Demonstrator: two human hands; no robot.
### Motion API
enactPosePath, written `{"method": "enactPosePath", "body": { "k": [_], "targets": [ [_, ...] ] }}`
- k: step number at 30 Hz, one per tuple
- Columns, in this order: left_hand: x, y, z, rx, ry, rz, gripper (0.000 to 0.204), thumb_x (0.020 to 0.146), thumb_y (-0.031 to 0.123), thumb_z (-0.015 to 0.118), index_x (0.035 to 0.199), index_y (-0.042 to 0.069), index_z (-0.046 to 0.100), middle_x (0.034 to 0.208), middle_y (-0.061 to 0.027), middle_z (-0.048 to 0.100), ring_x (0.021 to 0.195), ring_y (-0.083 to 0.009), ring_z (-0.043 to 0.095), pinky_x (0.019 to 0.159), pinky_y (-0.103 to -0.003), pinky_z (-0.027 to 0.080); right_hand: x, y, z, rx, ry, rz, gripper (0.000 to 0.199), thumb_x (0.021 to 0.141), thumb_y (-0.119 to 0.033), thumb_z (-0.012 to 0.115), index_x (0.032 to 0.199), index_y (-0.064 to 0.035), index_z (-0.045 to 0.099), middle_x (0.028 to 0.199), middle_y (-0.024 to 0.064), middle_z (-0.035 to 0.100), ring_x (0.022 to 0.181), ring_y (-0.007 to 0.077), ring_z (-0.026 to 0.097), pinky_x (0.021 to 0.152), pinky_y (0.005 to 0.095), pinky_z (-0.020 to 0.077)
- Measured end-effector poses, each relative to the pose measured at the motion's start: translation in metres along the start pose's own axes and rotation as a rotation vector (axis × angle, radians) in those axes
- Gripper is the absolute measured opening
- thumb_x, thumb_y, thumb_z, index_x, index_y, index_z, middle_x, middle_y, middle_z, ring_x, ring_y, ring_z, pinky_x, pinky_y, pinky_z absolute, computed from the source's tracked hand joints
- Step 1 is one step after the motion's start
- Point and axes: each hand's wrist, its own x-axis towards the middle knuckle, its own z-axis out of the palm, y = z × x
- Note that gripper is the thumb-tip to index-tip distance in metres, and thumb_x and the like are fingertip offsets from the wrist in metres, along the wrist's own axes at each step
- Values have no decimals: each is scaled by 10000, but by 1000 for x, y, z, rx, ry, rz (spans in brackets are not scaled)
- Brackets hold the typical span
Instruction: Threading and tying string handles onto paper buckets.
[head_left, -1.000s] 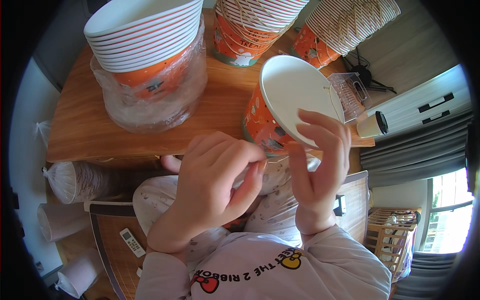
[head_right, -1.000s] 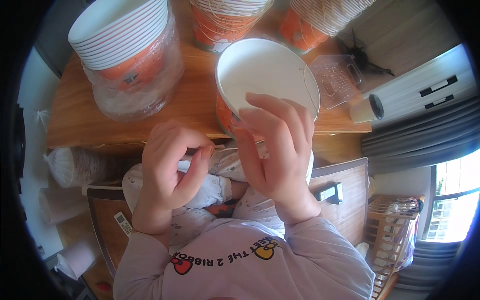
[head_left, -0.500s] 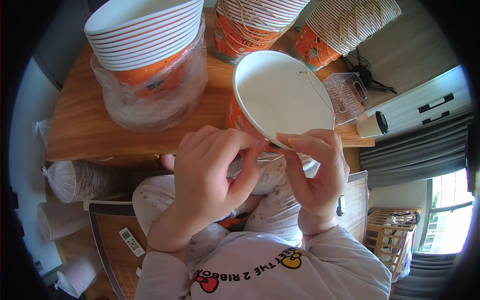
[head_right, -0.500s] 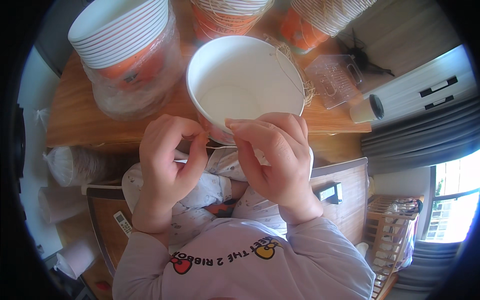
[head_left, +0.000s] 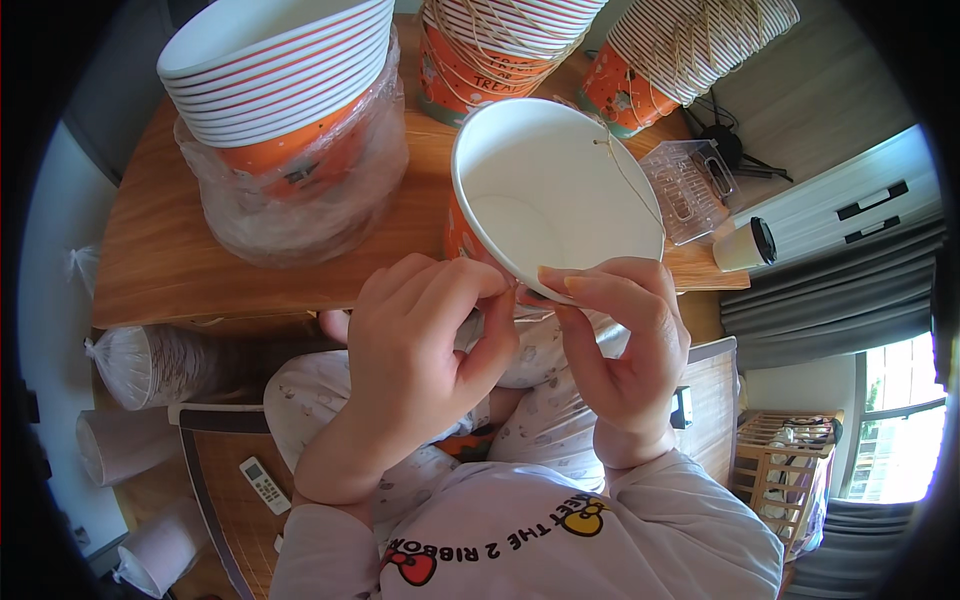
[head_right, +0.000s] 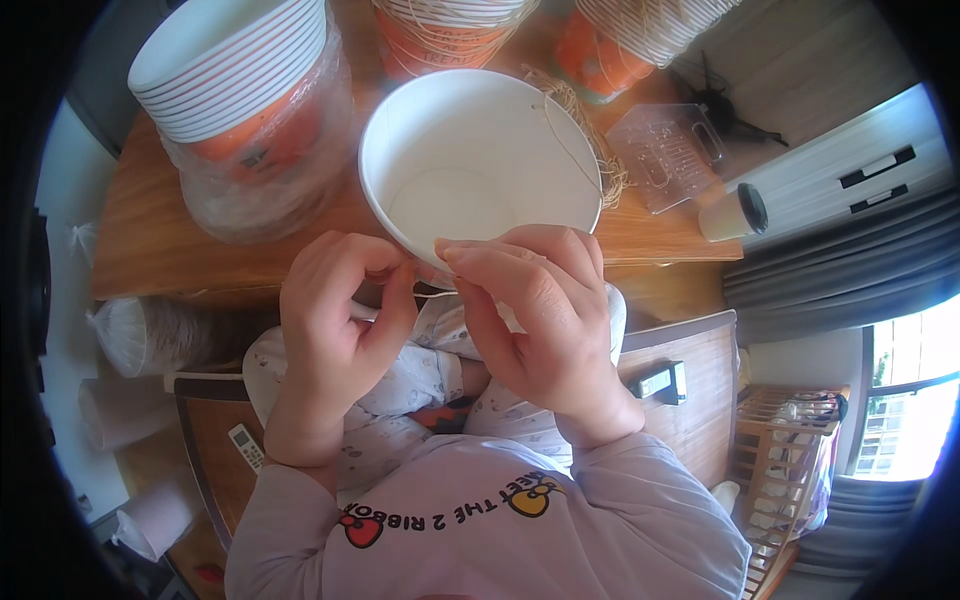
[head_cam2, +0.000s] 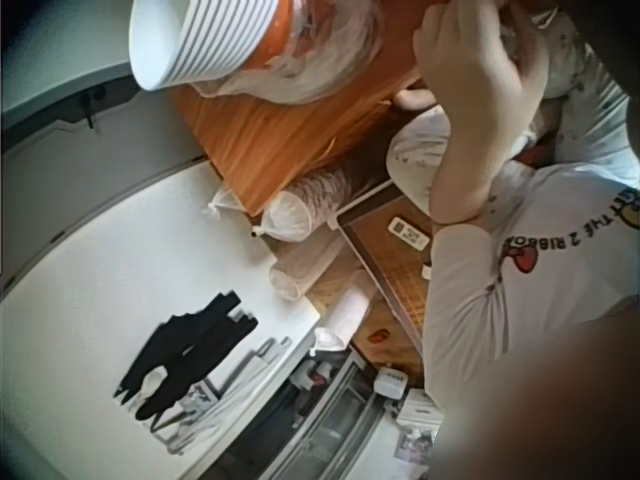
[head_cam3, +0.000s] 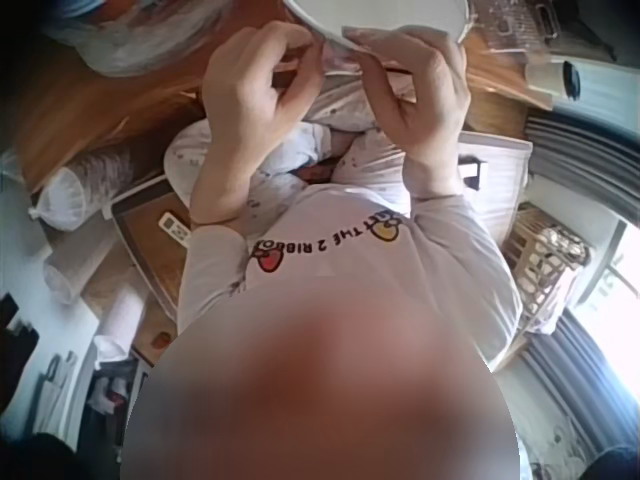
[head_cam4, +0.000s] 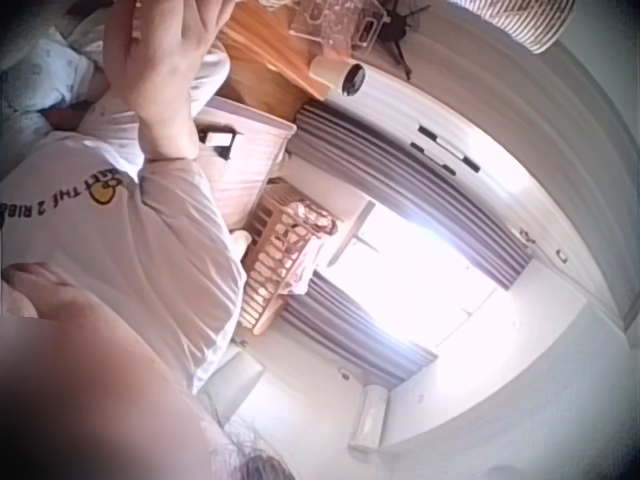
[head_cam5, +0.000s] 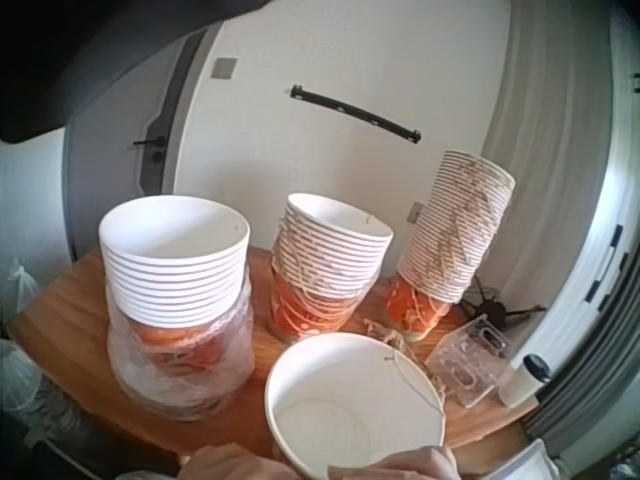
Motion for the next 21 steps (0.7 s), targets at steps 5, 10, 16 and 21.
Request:
{"method": "enactPosePath", "body": {
  "k": [5, 10, 16, 21],
  "targets": [
    [0, 0, 2, -8, -8, -14, 183, 729, 13, 736, 852, 90, 623, 726, 0, 635, 633, -212, 588, 596, -356, 418, 10, -2, -4, -16, 17, -25, 389, 725, 98, 699, 1068, -77, 644, 1033, 31, 723, 844, 195, 648, 760, 320, 444],
    [0, 1, 1, -21, -44, -78, 155, 779, 49, 745, 873, 85, 627, 706, -23, 631, 640, -221, 596, 595, -364, 432, 24, -6, -11, -89, -118, -99, 483, 701, 85, 619, 1158, -73, 619, 971, 22, 714, 735, 173, 669, 748, 303, 394],
    [-4, 5, 3, -142, -85, -250, 123, 831, 64, 726, 910, 59, 632, 705, -66, 625, 632, -260, 596, 573, -397, 447, 32, -23, -3, -68, -225, 7, 438, 740, 85, 564, 1158, -35, 610, 982, 64, 694, 863, 217, 652, 830, 349, 439],
    [-5, 6, 1, -179, -121, -276, 135, 843, 72, 725, 935, 51, 628, 738, -81, 644, 659, -257, 626, 587, -376, 466, 29, -25, -5, -9, -255, 134, 423, 745, 115, 545, 1140, -11, 626, 1042, 116, 711, 1015, 290, 635, 866, 350, 502]
  ]
}}
